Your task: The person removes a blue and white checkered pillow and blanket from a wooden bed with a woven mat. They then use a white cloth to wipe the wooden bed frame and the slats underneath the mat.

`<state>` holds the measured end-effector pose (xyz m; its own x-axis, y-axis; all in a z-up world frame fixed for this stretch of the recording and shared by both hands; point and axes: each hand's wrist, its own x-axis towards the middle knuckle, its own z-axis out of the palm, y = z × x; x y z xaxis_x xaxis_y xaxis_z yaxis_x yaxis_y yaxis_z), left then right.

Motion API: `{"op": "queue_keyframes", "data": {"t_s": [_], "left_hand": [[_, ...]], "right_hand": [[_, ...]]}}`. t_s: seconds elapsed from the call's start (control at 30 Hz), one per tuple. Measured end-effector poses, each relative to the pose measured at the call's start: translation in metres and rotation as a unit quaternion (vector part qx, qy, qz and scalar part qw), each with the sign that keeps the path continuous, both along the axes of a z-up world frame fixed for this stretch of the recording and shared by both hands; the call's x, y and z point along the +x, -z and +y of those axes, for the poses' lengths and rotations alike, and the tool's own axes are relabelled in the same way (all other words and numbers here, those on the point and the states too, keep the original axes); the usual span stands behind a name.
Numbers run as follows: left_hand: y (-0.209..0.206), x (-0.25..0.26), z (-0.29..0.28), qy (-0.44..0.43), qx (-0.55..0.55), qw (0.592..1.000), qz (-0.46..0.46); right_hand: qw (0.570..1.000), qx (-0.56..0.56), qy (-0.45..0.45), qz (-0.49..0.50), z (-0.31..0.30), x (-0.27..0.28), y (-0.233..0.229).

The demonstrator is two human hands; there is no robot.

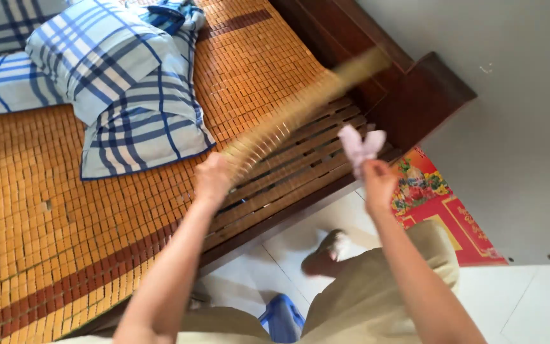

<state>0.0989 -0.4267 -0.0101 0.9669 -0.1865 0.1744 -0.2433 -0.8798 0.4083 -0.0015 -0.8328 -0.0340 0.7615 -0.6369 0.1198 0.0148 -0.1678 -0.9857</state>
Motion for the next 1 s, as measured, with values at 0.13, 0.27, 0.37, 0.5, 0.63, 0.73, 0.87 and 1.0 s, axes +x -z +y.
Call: {"op": "queue_keyframes", "data": {"t_s": [0.13, 0.27, 0.37, 0.5, 0.63, 0.73, 0.87, 1.0], "left_hand": [[0.008, 0.034, 0.068, -0.156, -0.19, 0.969, -0.013], [0.051, 0.072, 0.13, -0.3, -0.161, 0.939, 0.049], [0.067, 0.08, 0.156, -0.352, -0.094, 0.93, 0.059], [0.061, 0.055, 0.134, -0.365, -0.045, 0.928, 0.05], [0.097, 0.048, 0.128, -0.331, -0.017, 0.943, 0.03], [0.114, 0.05, 0.131, -0.304, -0.009, 0.953, 0.01], [0.124, 0.052, 0.138, -0.291, 0.007, 0.957, -0.018], [0.117, 0.053, 0.135, -0.32, -0.012, 0.946, 0.041]], "right_hand": [[0.993, 0.074, 0.081, 0.047, -0.033, -0.012, -0.026], [0.997, -0.014, 0.08, 0.01, -0.079, -0.001, 0.039], [0.978, -0.097, 0.076, 0.166, -0.052, 0.011, 0.031], [0.98, -0.109, -0.136, -0.093, 0.045, 0.026, 0.094], [0.829, -0.435, -0.349, -0.05, 0.227, 0.012, 0.047], [0.747, -0.511, -0.424, -0.025, 0.208, 0.03, 0.075], [0.871, -0.224, -0.117, 0.422, 0.027, 0.09, 0.092], [0.911, -0.369, -0.024, 0.18, -0.118, 0.094, 0.181]]}}
